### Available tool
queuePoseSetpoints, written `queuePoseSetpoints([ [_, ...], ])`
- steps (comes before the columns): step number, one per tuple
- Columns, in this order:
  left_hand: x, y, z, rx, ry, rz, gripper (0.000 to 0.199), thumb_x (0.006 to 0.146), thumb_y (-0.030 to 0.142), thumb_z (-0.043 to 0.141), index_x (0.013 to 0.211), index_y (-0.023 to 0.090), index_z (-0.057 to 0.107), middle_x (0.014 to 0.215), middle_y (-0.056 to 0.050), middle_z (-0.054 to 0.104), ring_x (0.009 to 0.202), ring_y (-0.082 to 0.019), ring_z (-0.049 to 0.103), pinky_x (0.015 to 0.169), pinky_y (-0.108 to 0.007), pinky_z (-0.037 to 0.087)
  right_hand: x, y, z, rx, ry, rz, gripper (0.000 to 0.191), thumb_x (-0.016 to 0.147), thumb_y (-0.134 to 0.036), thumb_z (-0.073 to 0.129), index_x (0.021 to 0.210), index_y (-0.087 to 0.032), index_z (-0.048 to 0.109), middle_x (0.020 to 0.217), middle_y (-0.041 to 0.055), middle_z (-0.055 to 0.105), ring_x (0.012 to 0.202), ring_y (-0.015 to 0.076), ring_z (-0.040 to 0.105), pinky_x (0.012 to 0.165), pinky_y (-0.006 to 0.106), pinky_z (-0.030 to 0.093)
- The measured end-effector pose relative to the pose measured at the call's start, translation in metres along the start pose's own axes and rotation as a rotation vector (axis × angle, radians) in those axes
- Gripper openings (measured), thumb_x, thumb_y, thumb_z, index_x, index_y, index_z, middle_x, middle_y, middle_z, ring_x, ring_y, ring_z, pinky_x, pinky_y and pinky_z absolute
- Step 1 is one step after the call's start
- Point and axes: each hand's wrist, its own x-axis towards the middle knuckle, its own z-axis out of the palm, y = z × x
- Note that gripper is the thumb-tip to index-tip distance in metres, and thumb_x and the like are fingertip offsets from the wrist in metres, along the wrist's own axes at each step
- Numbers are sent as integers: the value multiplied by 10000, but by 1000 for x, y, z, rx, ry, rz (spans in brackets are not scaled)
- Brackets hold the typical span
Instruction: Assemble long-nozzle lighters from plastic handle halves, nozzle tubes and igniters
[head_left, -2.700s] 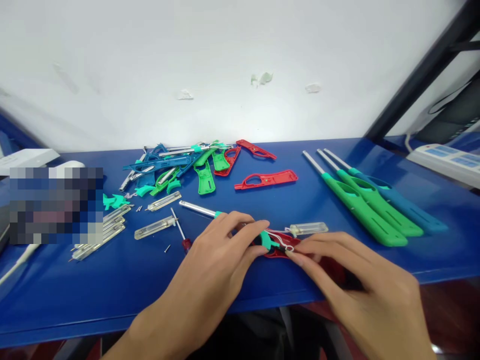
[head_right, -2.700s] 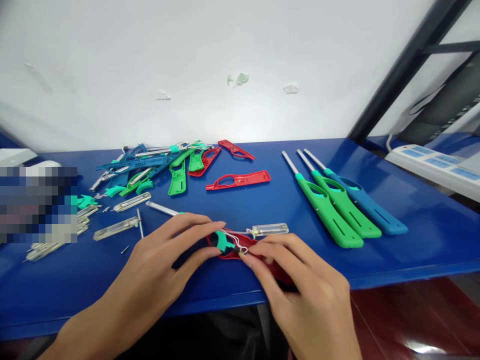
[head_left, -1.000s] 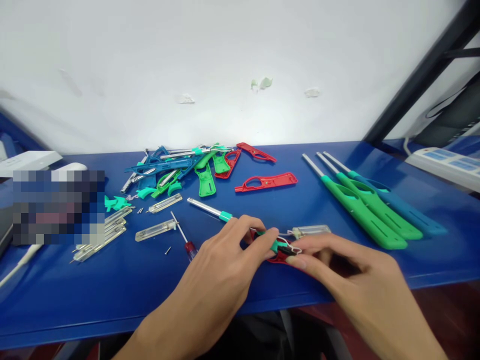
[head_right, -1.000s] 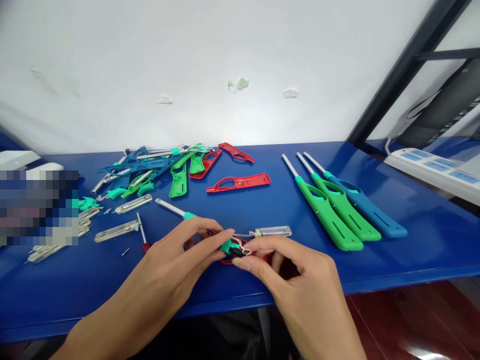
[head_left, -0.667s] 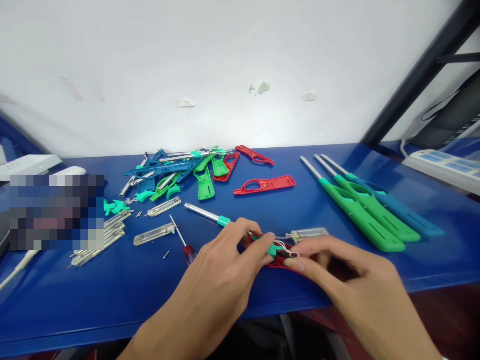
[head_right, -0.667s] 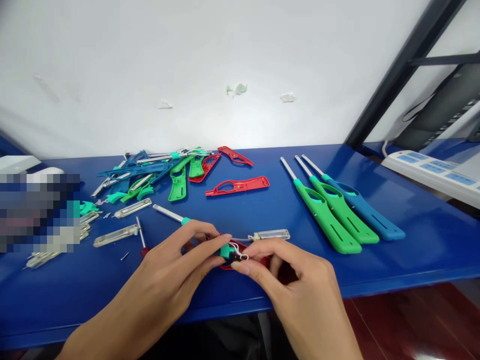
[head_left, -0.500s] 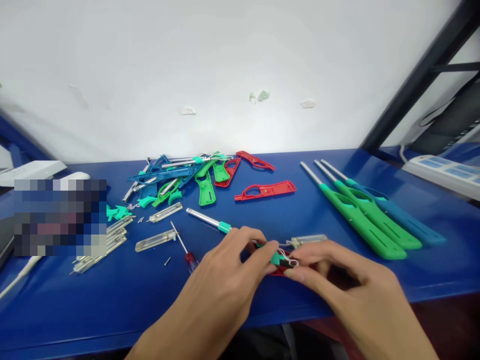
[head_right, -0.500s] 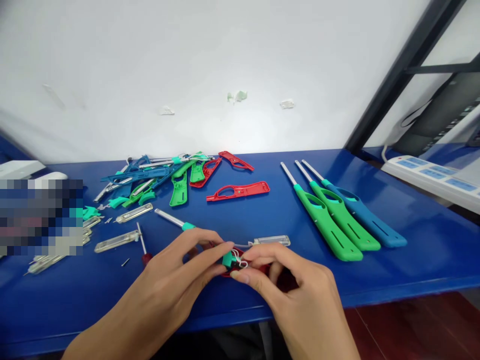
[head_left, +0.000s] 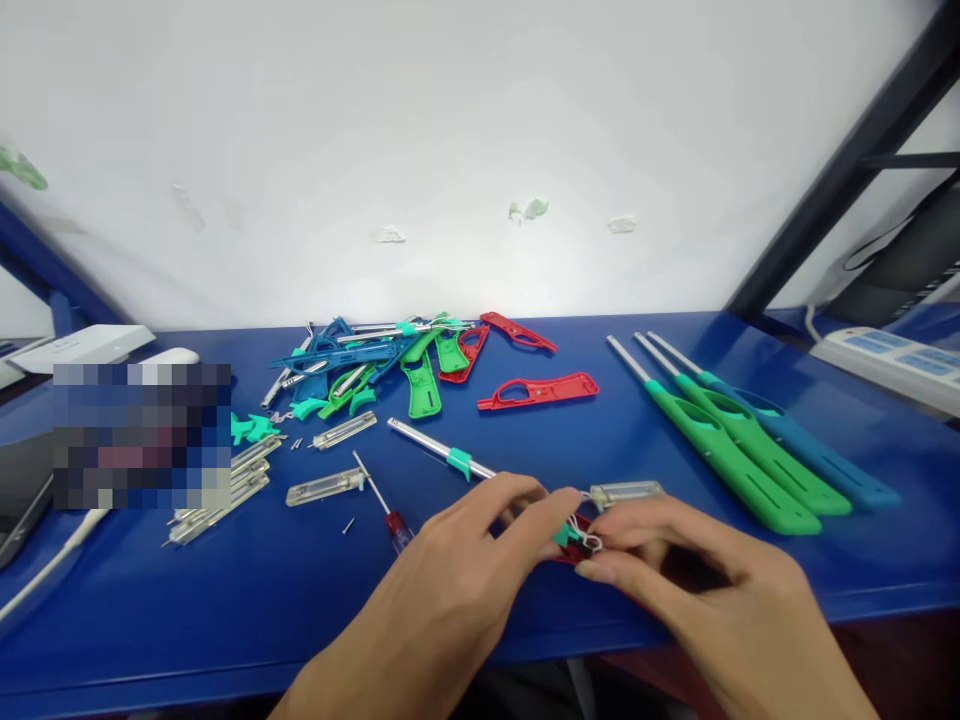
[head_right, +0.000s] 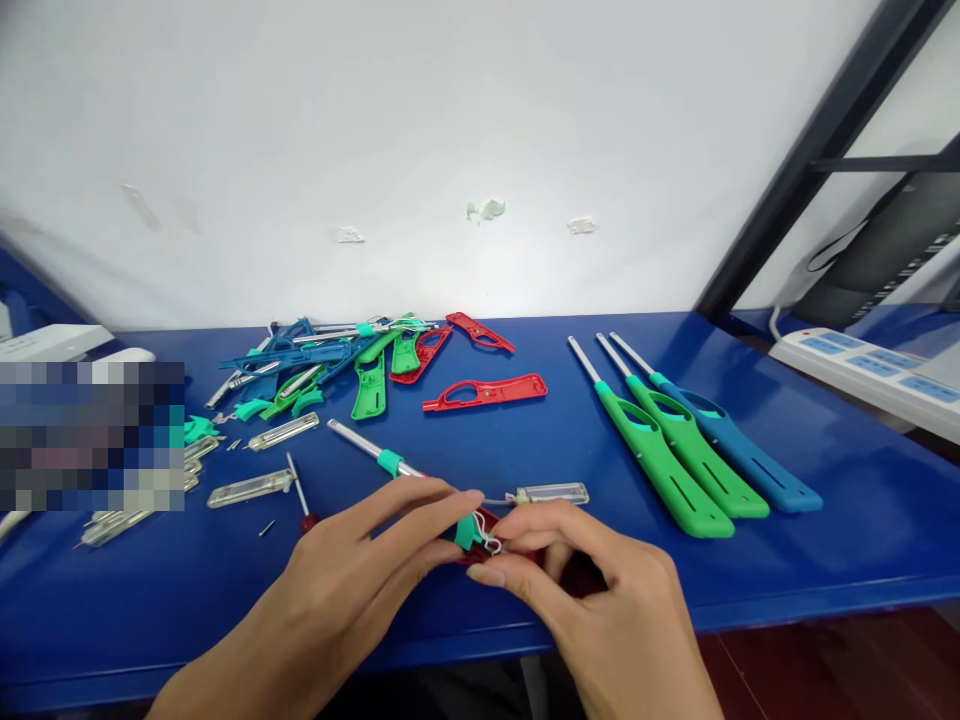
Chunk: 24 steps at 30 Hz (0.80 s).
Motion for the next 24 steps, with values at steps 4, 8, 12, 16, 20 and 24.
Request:
queuePoseSetpoints([
  [4,1,0,2,-37,-7,-20,561,1031,15,468,1534,259,418,1427,-73,592,1297,-183,586,1103,-308,529,-3,4,-4,-15,-49,-4,92,696,-329,895,722,-293,815,727,-25,800,616,189,769,594,178,625],
  [8,1,-1,4,-55,-8,-47,528,1044,39,458,1519,270,439,1430,-78,576,1282,-188,595,1085,-311,534,-5,9,-6,-32,-81,-15,43,752,-317,866,770,-297,833,770,-25,809,612,180,762,571,184,625],
  [12,1,-1,3,-48,-7,-48,510,1054,40,450,1509,270,447,1447,-71,573,1295,-183,594,1081,-300,531,-2,5,-4,3,-6,-17,65,692,-333,878,713,-296,828,727,-25,807,559,183,753,521,170,609],
  [16,0,2,-1,-53,-45,-20,514,1054,30,431,1508,269,443,1437,-48,577,1295,-167,582,1131,-306,502,-2,2,-3,15,-2,-23,57,682,-324,876,686,-312,821,722,-41,809,581,162,765,562,125,598],
  [20,1,5,-2,-66,-43,-9,527,1046,4,397,1502,263,447,1429,-40,570,1282,-146,582,1118,-271,502,-5,2,-3,-2,0,-16,59,705,-349,877,699,-330,821,753,-59,819,618,150,777,598,98,591],
  [24,2,5,-2,-96,-10,9,580,1017,-33,439,1505,280,454,1421,-24,571,1264,-132,598,1117,-240,500,-5,4,-3,-4,-19,-17,43,730,-365,873,760,-358,844,786,-71,830,647,150,791,638,93,598],
])
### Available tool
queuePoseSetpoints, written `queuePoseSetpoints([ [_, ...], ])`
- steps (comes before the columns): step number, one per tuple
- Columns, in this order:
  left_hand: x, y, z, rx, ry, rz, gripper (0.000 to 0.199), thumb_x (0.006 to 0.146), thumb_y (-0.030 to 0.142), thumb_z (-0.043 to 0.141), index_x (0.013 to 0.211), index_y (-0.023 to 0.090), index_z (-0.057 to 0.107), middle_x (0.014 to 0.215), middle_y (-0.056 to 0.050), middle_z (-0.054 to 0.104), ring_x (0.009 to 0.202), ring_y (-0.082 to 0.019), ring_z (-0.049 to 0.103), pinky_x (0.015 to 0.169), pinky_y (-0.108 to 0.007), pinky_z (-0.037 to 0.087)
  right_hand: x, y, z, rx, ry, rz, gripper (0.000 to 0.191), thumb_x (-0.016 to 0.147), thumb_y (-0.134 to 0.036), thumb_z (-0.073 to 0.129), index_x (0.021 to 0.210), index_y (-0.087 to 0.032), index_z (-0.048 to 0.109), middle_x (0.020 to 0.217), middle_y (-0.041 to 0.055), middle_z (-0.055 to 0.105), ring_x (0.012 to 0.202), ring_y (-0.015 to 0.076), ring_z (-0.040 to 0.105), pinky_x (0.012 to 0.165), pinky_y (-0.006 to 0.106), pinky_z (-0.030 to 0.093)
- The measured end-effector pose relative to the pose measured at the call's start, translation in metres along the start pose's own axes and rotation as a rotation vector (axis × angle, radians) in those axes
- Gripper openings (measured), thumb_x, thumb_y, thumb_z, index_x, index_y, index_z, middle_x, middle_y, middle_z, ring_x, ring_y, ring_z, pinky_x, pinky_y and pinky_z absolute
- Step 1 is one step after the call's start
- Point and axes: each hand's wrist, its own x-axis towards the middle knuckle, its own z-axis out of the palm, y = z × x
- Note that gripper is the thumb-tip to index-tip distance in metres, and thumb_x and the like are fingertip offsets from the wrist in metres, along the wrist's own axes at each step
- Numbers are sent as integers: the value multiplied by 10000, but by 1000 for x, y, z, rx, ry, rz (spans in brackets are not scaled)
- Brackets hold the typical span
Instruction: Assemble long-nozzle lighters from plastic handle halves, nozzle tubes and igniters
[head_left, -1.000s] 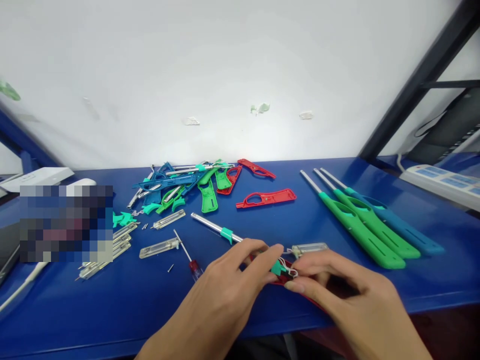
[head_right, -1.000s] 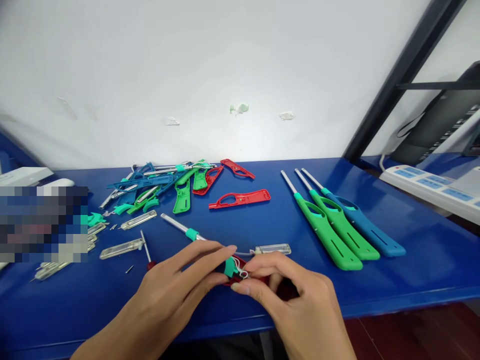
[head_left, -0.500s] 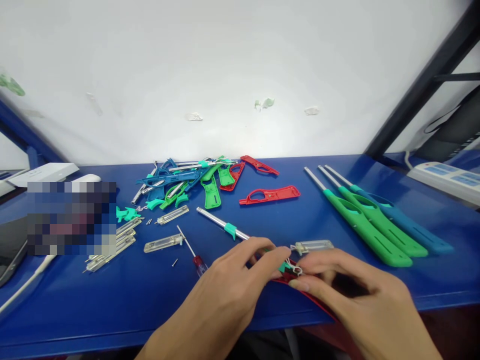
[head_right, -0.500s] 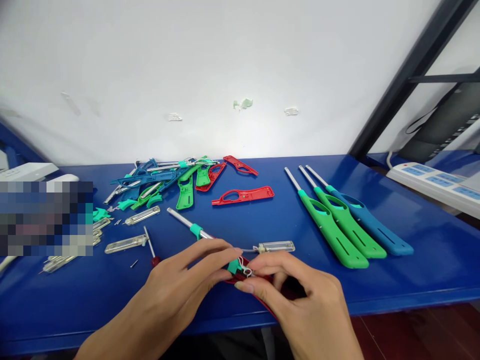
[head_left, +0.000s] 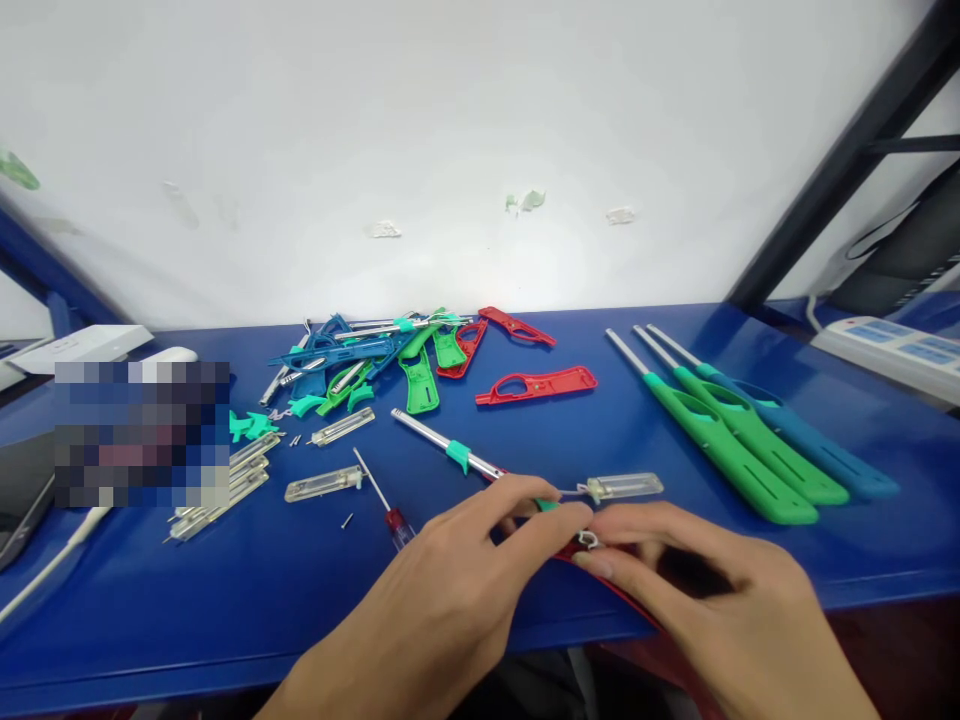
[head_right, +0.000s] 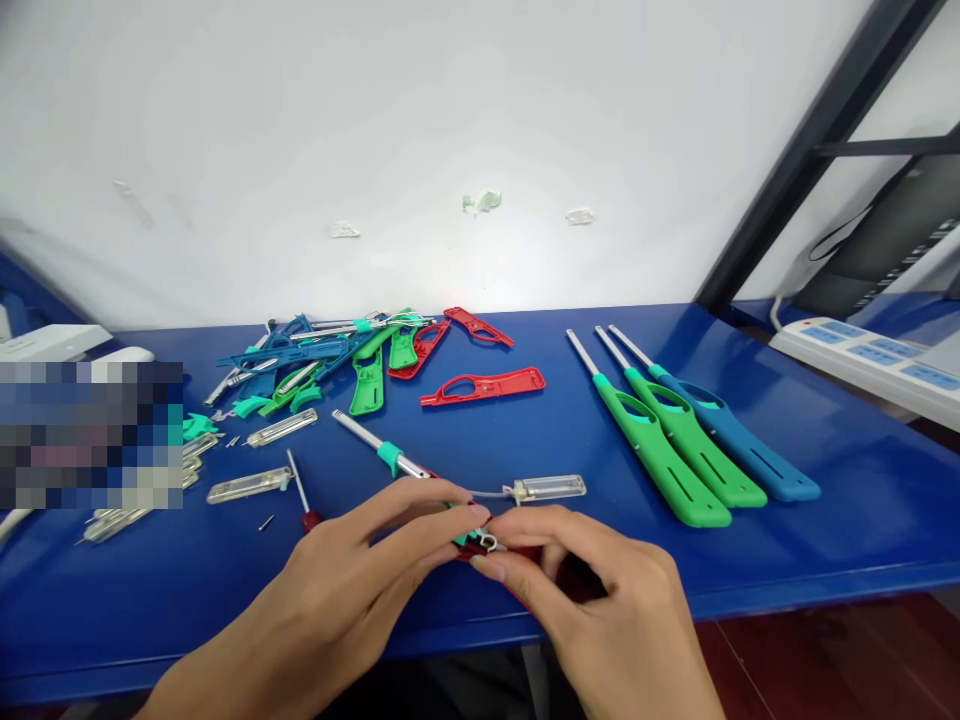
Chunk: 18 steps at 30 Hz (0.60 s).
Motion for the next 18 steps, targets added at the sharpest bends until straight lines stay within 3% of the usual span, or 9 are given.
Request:
queuePoseSetpoints([
  [6,-1,-4,4,-27,27,-69,775,1004,-57,417,1619,401,310,1396,-23,538,1125,-114,661,1005,-232,569,0,0,-3,16,-53,-2,93,749,-327,864,811,-394,853,817,-89,835,692,142,807,674,71,590],
  [12,-2,-8,11,-18,138,-74,663,1057,34,461,1587,420,362,1303,-8,612,1067,-115,696,898,-190,581,1,0,-4,10,-91,-38,135,772,-330,838,829,-451,855,853,-119,836,768,120,817,742,40,563],
  [18,0,-7,8,23,108,-75,616,1089,140,509,1631,357,312,1335,-7,655,1205,-146,638,1059,-254,510,2,0,-3,-1,-79,-32,155,759,-315,858,820,-457,851,856,-132,835,763,120,816,749,52,576],
])
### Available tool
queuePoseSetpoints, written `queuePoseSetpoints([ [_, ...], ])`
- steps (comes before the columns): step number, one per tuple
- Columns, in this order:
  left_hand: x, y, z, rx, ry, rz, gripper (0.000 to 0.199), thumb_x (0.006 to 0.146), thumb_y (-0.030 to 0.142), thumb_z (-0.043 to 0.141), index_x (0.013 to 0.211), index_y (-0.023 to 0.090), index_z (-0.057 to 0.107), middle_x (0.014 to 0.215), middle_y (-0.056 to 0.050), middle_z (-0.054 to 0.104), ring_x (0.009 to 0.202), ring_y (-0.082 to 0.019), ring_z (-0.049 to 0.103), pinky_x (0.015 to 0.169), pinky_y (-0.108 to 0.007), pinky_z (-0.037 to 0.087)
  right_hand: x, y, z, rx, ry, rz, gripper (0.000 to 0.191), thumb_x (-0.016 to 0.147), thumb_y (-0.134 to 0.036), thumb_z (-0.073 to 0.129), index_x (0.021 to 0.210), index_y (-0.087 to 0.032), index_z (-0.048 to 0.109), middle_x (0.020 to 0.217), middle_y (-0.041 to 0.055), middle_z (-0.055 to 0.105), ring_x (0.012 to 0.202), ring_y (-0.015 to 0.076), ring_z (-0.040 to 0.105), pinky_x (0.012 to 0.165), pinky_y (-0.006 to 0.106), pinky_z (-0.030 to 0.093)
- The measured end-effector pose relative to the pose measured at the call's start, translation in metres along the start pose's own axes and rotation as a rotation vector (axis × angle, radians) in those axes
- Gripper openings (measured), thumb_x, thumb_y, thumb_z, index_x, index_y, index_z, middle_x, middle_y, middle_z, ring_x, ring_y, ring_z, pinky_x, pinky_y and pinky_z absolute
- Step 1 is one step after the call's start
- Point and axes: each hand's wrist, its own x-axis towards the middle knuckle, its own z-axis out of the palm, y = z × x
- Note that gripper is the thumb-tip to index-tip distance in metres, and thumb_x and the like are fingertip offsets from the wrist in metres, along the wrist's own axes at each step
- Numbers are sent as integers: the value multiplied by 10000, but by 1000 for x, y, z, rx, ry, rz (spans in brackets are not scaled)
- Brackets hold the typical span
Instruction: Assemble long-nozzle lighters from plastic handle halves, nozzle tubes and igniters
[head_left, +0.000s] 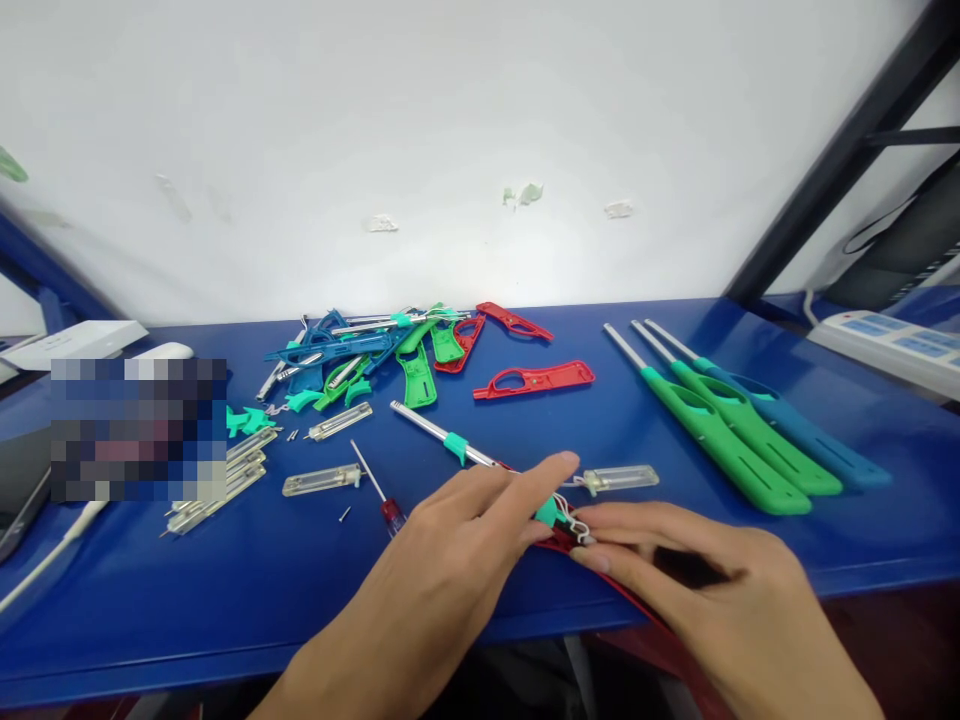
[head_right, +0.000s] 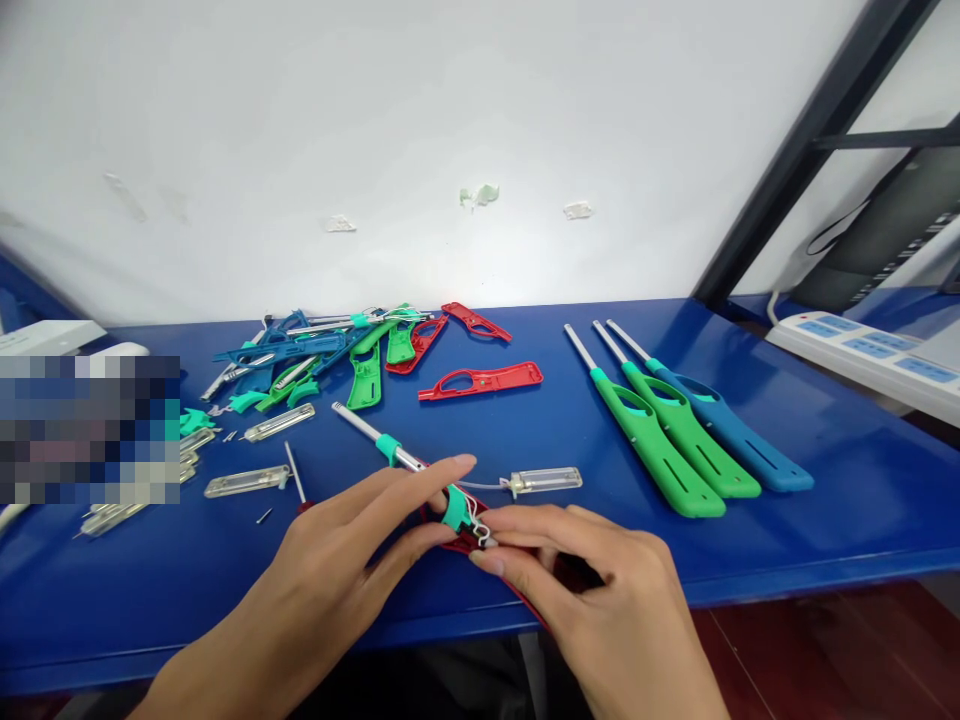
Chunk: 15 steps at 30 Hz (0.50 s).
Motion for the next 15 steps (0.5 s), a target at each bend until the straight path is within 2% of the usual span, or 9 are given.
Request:
queuePoseSetpoints([
  [4,0,1,-1,36,-68,29,669,1090,113,479,1663,362,240,1354,-9,659,1211,-174,604,1098,-328,490,0,2,0,8,24,3,138,738,-302,866,787,-431,852,820,-119,832,720,138,813,705,75,600],
  [7,-1,3,-2,53,-98,7,747,1071,75,494,1672,394,187,1345,6,653,1196,-171,596,1149,-364,463,-1,5,-1,-17,-4,-1,134,759,-315,866,825,-431,854,849,-111,838,741,151,815,672,101,616],
  [10,0,5,-4,47,-120,0,828,1051,25,486,1681,406,107,1423,18,621,1266,-153,576,1213,-363,409,-3,6,-3,-32,-33,-8,146,783,-319,858,861,-442,853,873,-113,840,754,148,814,661,107,617],
  [15,0,5,-5,19,-118,-7,928,1008,-45,486,1680,423,49,1454,52,606,1329,-124,550,1269,-349,339,-2,0,0,8,17,26,140,761,-298,848,808,-430,853,844,-113,837,740,138,812,716,91,606],
])
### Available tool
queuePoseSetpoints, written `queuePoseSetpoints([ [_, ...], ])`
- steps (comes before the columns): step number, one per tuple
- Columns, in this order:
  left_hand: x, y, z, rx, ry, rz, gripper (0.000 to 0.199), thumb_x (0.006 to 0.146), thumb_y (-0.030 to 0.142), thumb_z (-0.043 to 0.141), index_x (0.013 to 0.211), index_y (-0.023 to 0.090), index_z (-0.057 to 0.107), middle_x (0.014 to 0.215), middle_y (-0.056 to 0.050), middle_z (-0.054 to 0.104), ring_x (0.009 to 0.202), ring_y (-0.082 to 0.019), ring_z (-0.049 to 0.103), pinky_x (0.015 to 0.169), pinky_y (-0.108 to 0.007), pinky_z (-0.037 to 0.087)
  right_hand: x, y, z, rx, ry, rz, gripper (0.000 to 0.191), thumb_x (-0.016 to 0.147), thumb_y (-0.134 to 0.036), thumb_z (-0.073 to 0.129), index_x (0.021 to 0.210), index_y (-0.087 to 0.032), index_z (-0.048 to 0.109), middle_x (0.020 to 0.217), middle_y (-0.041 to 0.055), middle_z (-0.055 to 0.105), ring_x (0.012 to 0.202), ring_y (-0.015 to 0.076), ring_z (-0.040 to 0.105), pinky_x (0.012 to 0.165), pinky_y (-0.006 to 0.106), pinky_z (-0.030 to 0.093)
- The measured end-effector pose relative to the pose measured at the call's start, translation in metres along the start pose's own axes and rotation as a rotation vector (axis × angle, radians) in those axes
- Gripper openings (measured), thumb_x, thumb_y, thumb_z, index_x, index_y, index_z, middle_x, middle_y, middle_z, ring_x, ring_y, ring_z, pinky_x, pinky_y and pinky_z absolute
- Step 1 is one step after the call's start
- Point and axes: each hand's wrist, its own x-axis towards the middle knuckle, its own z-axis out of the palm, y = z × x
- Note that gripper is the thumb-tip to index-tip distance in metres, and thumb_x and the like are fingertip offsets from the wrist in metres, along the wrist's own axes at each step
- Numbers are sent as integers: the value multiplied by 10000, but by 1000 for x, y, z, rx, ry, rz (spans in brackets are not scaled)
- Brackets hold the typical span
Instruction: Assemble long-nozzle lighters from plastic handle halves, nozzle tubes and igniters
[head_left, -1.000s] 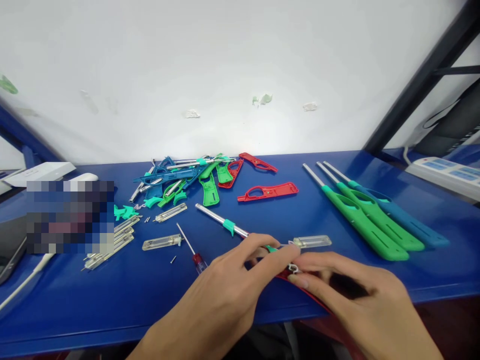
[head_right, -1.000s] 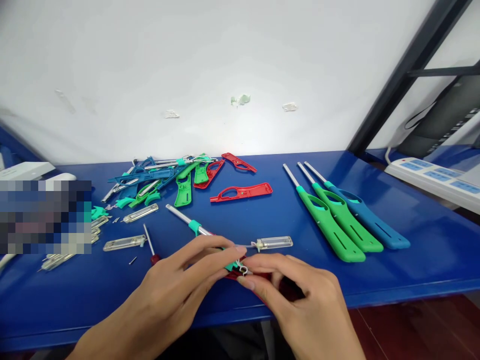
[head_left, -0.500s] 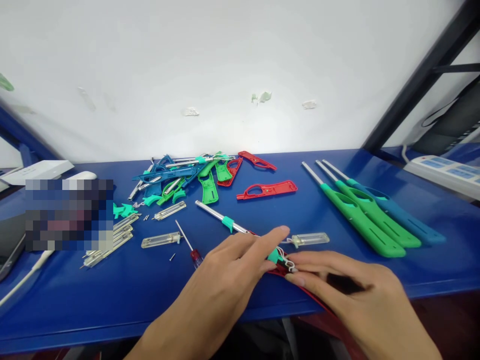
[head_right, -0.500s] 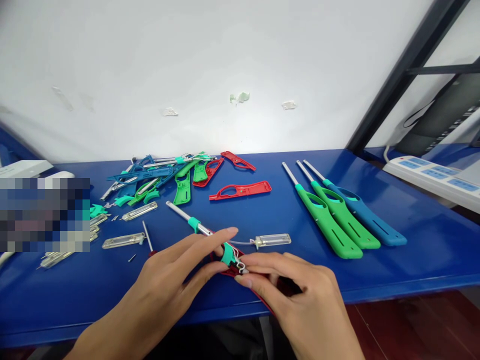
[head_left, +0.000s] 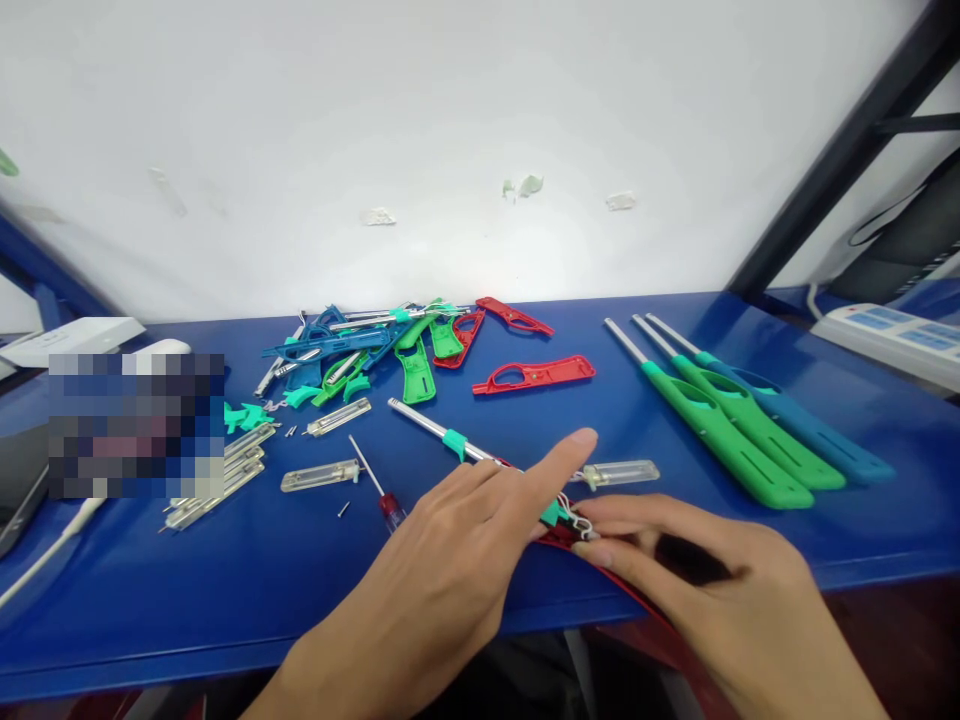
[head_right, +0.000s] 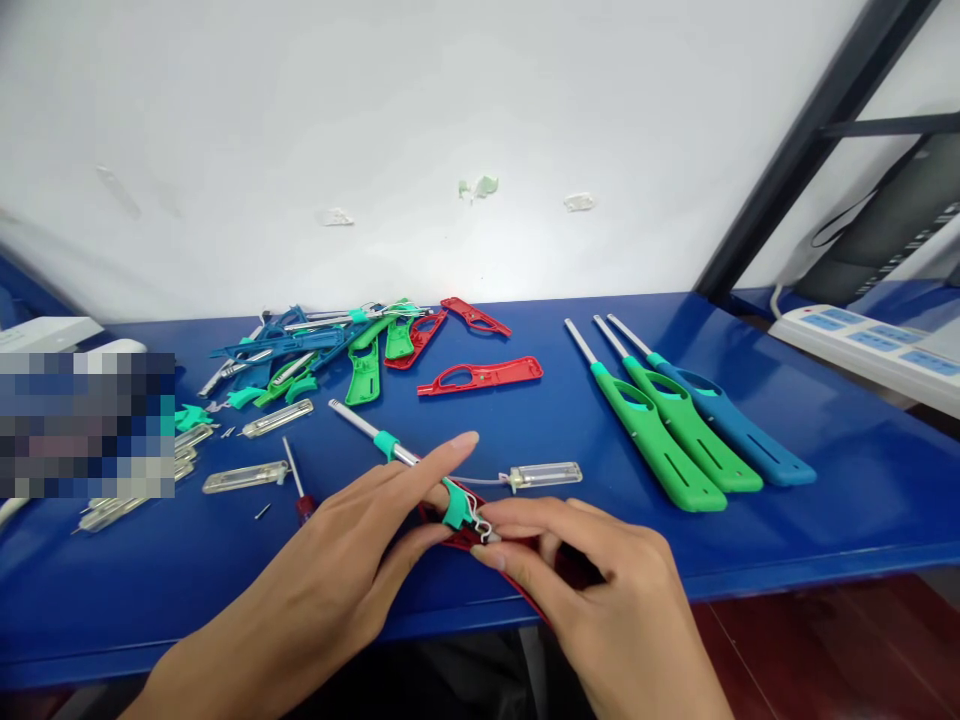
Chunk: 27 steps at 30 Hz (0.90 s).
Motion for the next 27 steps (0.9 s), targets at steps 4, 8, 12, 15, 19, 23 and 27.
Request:
queuePoseSetpoints([
  [4,-1,1,0,-22,-5,-2,939,1002,-67,478,1677,430,55,1499,53,584,1324,-113,555,1263,-341,353,1,0,0,-1,1,7,114,757,-318,852,828,-407,860,858,-83,842,760,173,819,750,147,634],
  [8,-2,2,0,-9,-14,33,898,1021,-44,467,1683,402,57,1536,18,564,1355,-134,543,1251,-361,376,1,3,-3,2,-45,20,141,773,-325,850,898,-388,866,873,-57,845,730,197,816,675,184,656],
  [12,-3,3,0,45,-19,82,906,1014,-46,466,1690,372,32,1543,-8,556,1384,-143,524,1266,-364,345,1,0,-3,32,-18,28,168,755,-285,835,868,-406,863,836,-79,839,684,168,806,632,142,633],
  [15,-2,5,-3,59,-48,99,918,1006,-46,464,1691,359,4,1462,-21,604,1316,-158,562,1246,-379,377,0,-2,-2,48,-6,25,200,746,-245,827,850,-414,858,806,-100,832,650,136,791,651,111,618],
  [19,2,5,-7,-1,-75,96,900,1006,-25,494,1681,385,63,1283,-2,674,1128,-162,633,1117,-343,509,-1,-3,-1,56,-22,35,195,748,-230,831,845,-398,857,767,-106,823,615,124,775,625,101,610],
  [23,0,4,-4,-5,-56,84,794,1043,1,456,1661,402,159,1387,-12,651,1197,-160,634,1072,-317,536,0,-2,-2,55,-41,24,199,750,-258,850,900,-389,859,780,-99,827,628,135,779,649,126,626],
  [27,-4,3,1,32,-11,52,759,1067,39,437,1667,397,141,1487,-8,611,1333,-165,597,1196,-381,455,-1,2,-7,23,-61,5,135,776,-309,859,897,-368,862,827,-66,839,646,174,792,695,199,662],
])
